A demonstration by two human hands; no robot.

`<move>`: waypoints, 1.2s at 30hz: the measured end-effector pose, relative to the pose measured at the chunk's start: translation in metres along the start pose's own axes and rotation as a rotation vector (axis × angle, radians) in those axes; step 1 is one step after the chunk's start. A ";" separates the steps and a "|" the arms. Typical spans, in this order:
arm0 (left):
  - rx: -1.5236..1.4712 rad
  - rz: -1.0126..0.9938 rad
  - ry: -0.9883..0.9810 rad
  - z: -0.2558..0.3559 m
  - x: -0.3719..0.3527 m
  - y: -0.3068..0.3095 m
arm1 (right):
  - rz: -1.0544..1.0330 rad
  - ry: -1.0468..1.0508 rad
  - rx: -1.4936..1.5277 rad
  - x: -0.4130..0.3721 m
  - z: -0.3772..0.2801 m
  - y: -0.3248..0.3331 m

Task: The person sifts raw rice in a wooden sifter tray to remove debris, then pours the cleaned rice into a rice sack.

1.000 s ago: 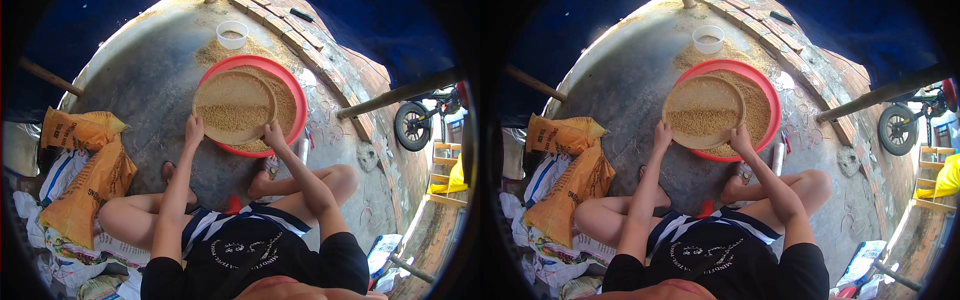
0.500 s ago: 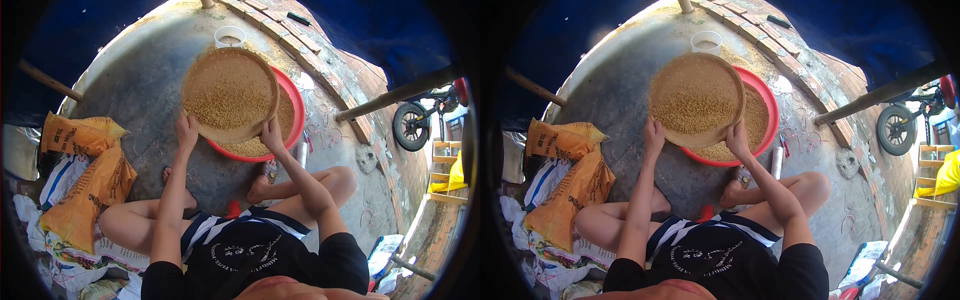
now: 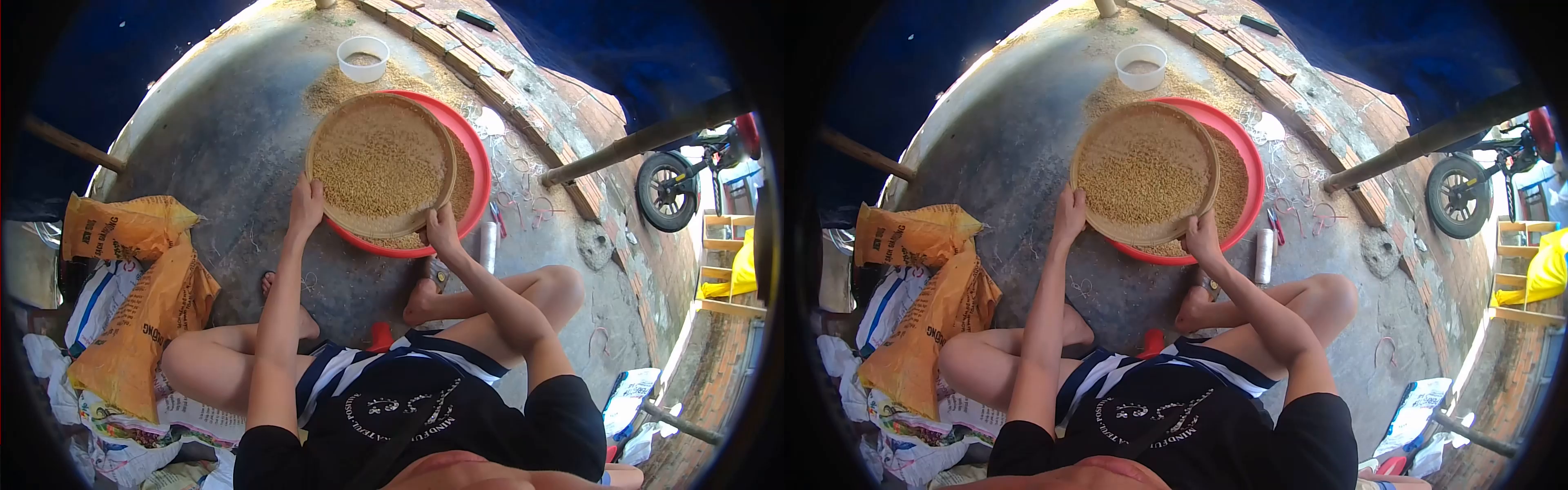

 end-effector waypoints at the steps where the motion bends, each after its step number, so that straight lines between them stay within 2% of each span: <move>1: -0.001 -0.003 0.000 0.001 -0.001 -0.002 | 0.024 0.004 -0.008 0.000 0.000 0.002; 2: 0.002 -0.104 0.154 -0.011 -0.004 -0.012 | 0.024 0.001 -0.008 0.000 0.006 0.005; 3: 0.005 -0.205 0.310 -0.021 -0.011 -0.020 | -0.044 -0.172 -0.027 -0.001 0.032 0.005; 4: 0.006 -0.208 0.313 -0.030 -0.014 -0.023 | -0.110 -0.347 -0.047 -0.005 0.056 0.003; 5: 0.028 -0.306 0.423 -0.052 -0.024 -0.034 | -0.107 -0.350 -0.047 -0.007 0.068 0.005; 6: 0.050 -0.405 0.532 -0.063 -0.034 -0.042 | -0.071 -0.464 -0.008 -0.014 0.085 0.008; 7: 0.051 -0.410 0.532 -0.067 -0.038 -0.043 | -0.034 -0.577 0.033 -0.021 0.101 0.010; 9: 0.029 -0.418 0.526 -0.072 -0.044 -0.044 | -0.038 -0.605 0.068 -0.025 0.105 0.007; 11: -0.051 -0.389 0.522 -0.077 -0.041 -0.036 | -0.148 -0.380 -0.170 -0.021 0.078 -0.002; 12: -0.135 -0.354 0.518 -0.079 -0.039 -0.029 | -0.153 -0.380 -0.171 -0.029 0.057 -0.010; 14: -0.244 -0.343 0.583 -0.095 -0.039 -0.019 | -0.192 -0.023 -0.097 -0.041 -0.016 -0.033; 15: -0.353 -0.336 0.644 -0.100 -0.040 -0.016 | -0.207 -0.023 -0.100 -0.039 -0.017 -0.035; 17: -0.364 -0.322 0.642 -0.104 -0.040 -0.010 | -0.291 -0.093 0.029 -0.031 -0.014 -0.043; 19: -0.304 -0.238 0.522 -0.086 -0.034 -0.009 | -0.288 -0.115 0.038 -0.011 0.021 -0.033; 20: -0.173 -0.260 0.520 -0.072 -0.034 -0.006 | -0.276 -0.206 0.016 -0.006 0.041 -0.027; 21: -0.178 -0.254 0.522 -0.075 -0.036 -0.010 | -0.262 -0.296 -0.010 -0.005 0.050 -0.023; 23: 0.136 0.076 -0.137 -0.033 -0.026 0.007 | -0.224 -0.277 -0.073 -0.006 0.054 -0.020; 24: 0.121 0.041 0.013 -0.016 -0.031 0.010 | -0.150 -0.160 -0.066 -0.003 0.048 -0.015; 25: 0.119 0.047 0.010 -0.003 -0.034 0.009 | -0.076 -0.044 -0.057 -0.001 0.039 -0.010; 26: 0.088 0.139 -0.090 0.015 -0.038 0.014 | -0.078 -0.039 -0.058 0.001 0.035 -0.009; 27: 0.060 0.230 -0.188 0.026 -0.043 0.022 | -0.079 0.051 -0.072 0.004 0.024 -0.009; 28: 0.064 0.235 -0.185 0.024 -0.045 0.024 | -0.083 0.139 -0.085 0.006 0.015 -0.010; 30: -0.170 0.025 0.294 -0.025 -0.050 0.004 | -0.101 0.067 -0.199 0.012 0.017 -0.011; 31: -0.172 0.034 0.299 -0.034 -0.051 0.003 | -0.108 -0.005 -0.312 0.014 0.021 -0.010; 33: -0.212 -0.057 0.368 -0.054 -0.055 -0.006 | -0.124 -0.017 -0.333 0.011 0.019 -0.012; 35: -0.299 -0.065 0.393 -0.065 -0.058 -0.004 | -0.140 -0.025 -0.351 0.008 0.020 -0.016; 36: -0.386 -0.077 0.412 -0.066 -0.060 -0.004 | -0.157 0.160 -0.378 0.003 0.007 -0.021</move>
Point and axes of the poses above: each hand's wrist, its own x-axis towards the middle knuckle, its own y-axis out of the back of the hand, z = x × y, the point moved 8 cm from there along x, towards the middle knuckle, and after that the axes turned 3 degrees about x, right-handed, at the moved point
